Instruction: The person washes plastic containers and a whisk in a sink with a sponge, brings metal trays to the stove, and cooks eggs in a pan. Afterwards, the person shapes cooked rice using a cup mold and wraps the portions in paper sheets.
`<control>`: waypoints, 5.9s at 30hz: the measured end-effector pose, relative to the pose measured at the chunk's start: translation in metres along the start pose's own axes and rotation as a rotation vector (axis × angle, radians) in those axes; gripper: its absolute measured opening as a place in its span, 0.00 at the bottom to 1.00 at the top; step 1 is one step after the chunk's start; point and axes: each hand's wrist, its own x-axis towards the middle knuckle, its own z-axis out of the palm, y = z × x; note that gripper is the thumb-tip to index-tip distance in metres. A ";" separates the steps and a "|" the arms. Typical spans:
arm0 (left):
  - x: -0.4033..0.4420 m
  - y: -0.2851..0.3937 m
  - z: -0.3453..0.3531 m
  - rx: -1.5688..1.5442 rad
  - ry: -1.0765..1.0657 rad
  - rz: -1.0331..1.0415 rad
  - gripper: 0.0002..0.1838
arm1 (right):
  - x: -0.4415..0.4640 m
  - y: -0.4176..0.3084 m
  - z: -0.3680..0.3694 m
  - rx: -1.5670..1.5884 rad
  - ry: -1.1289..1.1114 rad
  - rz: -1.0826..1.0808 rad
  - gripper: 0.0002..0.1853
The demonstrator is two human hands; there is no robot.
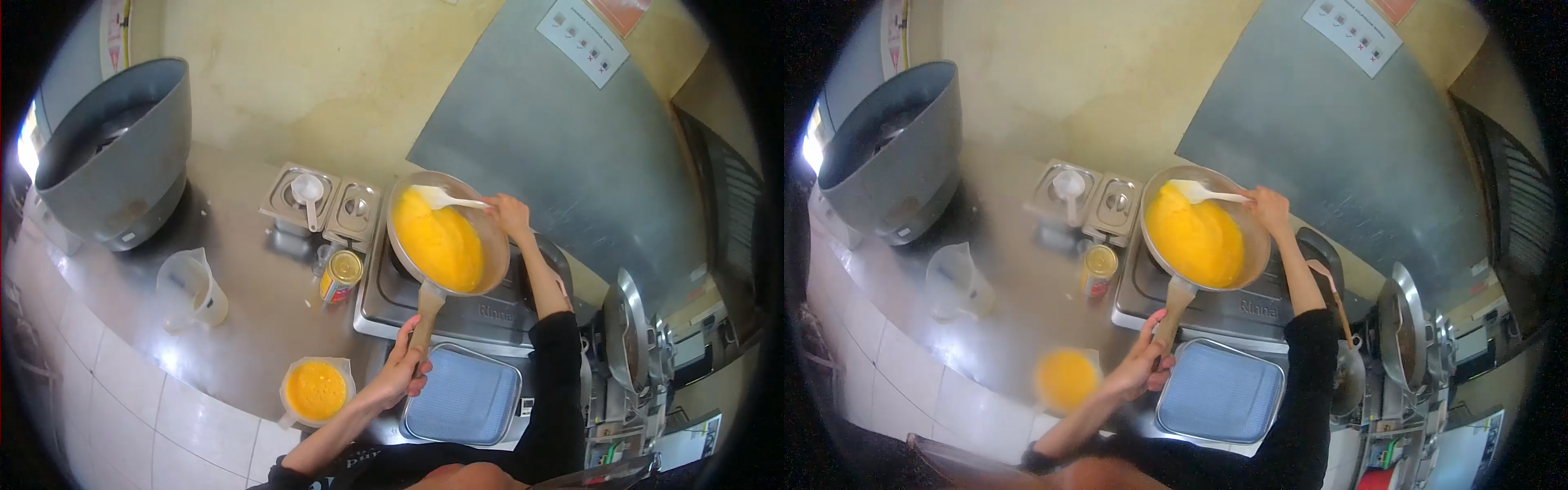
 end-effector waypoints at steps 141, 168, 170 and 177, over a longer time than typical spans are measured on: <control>-0.842 0.290 -0.291 1.094 0.955 2.158 0.08 | -0.121 -1.187 -0.056 0.765 -1.330 -1.403 0.30; -1.376 1.006 -0.956 0.836 0.443 0.923 0.22 | 0.393 -2.088 -0.052 0.426 -1.238 -1.145 0.27; -1.419 1.050 -1.005 0.821 0.453 0.914 0.23 | 0.458 -2.165 -0.133 0.317 -1.561 -0.974 0.33; -1.585 1.114 -1.152 0.633 0.926 1.302 0.20 | 0.601 -2.672 -0.392 1.435 -0.542 -1.421 0.28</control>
